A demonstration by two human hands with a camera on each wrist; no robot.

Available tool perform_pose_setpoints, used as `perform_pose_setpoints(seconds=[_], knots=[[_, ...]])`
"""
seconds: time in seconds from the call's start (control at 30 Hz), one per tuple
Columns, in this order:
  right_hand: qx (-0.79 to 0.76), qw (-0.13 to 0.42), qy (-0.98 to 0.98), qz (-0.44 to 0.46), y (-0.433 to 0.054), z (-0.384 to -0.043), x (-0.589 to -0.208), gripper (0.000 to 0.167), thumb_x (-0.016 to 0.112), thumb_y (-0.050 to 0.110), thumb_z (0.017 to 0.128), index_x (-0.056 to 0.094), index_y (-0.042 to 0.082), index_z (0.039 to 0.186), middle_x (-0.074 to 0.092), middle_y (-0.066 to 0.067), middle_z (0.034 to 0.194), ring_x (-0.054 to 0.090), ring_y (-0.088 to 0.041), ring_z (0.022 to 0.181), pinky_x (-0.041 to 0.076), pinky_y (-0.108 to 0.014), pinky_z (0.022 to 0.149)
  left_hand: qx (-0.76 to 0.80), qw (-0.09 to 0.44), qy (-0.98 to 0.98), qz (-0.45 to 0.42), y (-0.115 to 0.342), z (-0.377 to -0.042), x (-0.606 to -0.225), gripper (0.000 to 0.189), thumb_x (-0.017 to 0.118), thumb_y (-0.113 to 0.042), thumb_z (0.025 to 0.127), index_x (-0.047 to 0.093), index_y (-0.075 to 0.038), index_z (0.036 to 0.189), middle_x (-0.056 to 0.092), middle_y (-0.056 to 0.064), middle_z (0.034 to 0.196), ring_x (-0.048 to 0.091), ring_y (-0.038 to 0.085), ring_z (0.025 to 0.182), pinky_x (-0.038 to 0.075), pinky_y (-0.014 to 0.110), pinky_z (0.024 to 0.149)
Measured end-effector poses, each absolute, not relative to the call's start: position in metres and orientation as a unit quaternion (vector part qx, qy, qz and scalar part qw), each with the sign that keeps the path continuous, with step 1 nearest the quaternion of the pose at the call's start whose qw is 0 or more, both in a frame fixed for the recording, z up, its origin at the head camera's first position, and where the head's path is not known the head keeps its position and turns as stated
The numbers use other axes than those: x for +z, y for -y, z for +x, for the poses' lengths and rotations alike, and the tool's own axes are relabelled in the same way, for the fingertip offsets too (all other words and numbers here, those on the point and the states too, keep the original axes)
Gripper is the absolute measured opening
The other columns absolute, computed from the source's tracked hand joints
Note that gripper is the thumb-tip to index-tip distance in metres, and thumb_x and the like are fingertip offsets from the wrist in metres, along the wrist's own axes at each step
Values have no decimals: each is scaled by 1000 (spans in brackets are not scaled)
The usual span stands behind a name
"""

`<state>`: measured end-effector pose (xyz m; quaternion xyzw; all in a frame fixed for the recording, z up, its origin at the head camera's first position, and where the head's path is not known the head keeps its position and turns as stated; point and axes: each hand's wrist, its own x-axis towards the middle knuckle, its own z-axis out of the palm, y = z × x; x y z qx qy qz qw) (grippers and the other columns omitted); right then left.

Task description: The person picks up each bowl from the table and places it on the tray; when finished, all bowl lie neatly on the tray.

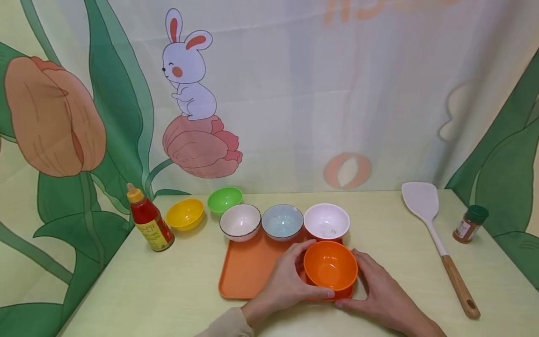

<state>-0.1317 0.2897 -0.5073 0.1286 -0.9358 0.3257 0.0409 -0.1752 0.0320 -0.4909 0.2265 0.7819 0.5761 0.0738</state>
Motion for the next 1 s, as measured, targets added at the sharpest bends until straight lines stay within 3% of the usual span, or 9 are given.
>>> perform_pose_setpoints(seconds=[0.2, 0.37, 0.7, 0.83, 1.0], knots=[[328, 27, 937, 117, -289, -132, -509, 116, 88, 79, 78, 46, 15, 166, 58, -3, 159, 60, -35, 145, 52, -65, 116, 555, 87, -797, 221, -30, -173, -491, 105, 104, -41, 77, 50, -27, 166, 57, -15, 152, 57, 5, 136, 51, 30, 121], [334, 11, 936, 115, -288, -132, -507, 114, 89, 74, 80, 45, 14, 167, 57, -8, 160, 59, -40, 145, 53, -69, 115, 561, 86, -794, 220, -27, -173, -490, 109, 105, -45, 76, 48, -27, 167, 56, -17, 151, 56, 4, 136, 50, 29, 122], [330, 20, 936, 118, -289, -133, -506, 116, 89, 76, 79, 46, 13, 167, 58, -7, 160, 60, -36, 143, 53, -67, 116, 581, 49, -777, 239, -21, -176, -476, 106, 106, -36, 77, 49, -24, 166, 58, -7, 155, 56, 10, 143, 46, 33, 127], [334, 0, 937, 103, -287, -134, -506, 117, 88, 77, 79, 45, 13, 167, 56, -9, 162, 61, -36, 143, 54, -63, 115, 593, 40, -767, 243, -18, -174, -464, 106, 106, -32, 76, 50, -28, 165, 57, -13, 157, 57, 12, 146, 47, 31, 126], [339, -10, 936, 98, -286, -135, -505, 116, 88, 76, 80, 44, 12, 167, 55, -12, 163, 59, -39, 144, 53, -65, 116, 602, 11, -757, 255, -13, -174, -449, 107, 108, -29, 73, 52, -30, 164, 56, -18, 156, 59, 14, 146, 47, 41, 128]])
